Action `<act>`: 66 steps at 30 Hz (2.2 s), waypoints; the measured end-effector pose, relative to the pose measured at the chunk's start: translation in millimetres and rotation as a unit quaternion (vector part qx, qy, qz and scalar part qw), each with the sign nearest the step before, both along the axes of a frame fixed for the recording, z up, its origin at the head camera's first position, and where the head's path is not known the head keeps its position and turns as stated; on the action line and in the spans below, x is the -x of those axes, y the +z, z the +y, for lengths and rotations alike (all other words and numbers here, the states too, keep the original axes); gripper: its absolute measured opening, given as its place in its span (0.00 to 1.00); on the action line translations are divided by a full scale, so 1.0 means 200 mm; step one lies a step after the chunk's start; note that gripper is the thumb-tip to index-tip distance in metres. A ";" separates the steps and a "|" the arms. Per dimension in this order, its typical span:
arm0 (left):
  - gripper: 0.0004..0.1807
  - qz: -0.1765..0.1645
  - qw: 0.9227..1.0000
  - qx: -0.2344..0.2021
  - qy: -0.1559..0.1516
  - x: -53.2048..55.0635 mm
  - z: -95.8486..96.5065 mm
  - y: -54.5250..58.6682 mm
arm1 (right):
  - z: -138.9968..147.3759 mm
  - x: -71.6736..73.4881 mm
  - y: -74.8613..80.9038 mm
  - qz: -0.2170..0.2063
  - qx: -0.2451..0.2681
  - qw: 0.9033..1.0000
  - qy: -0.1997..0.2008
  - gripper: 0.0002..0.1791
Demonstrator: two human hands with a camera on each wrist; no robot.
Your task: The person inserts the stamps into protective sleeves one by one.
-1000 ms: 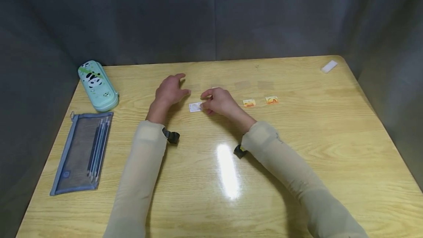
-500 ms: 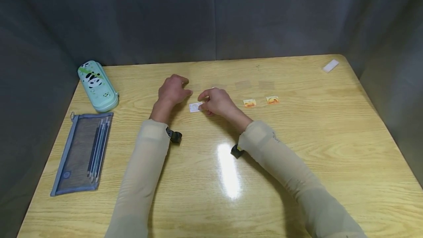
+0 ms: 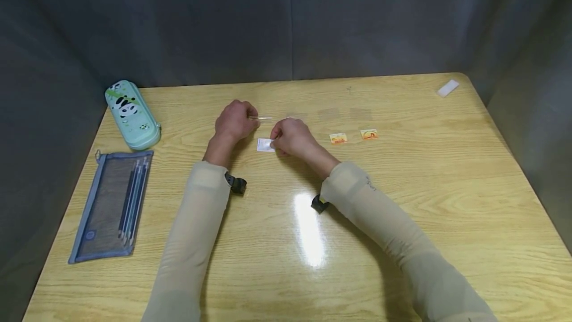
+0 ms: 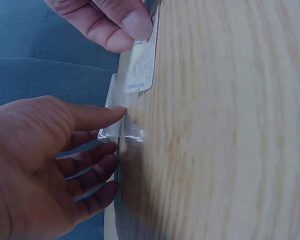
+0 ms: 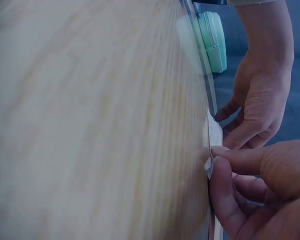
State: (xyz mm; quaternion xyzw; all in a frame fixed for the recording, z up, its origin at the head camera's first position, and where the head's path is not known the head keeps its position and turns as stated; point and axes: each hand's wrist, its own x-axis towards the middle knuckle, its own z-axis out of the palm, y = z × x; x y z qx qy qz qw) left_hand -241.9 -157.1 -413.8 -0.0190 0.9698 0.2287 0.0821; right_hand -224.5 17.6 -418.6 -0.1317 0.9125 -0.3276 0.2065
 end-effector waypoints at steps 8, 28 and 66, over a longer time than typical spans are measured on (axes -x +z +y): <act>0.11 -0.007 0.998 -0.070 -0.007 -0.01 -0.02 -0.01 | 0.03 0.01 -0.01 0.000 0.022 1.000 0.004 0.04; 0.16 -0.045 0.891 -0.447 0.063 -0.08 -0.02 -0.01 | 0.31 0.06 0.04 -0.086 0.293 0.948 -0.091 0.07; 0.15 -0.069 0.851 -0.519 0.037 -0.14 0.16 0.03 | 0.44 0.08 0.09 -0.085 0.438 0.875 -0.188 0.17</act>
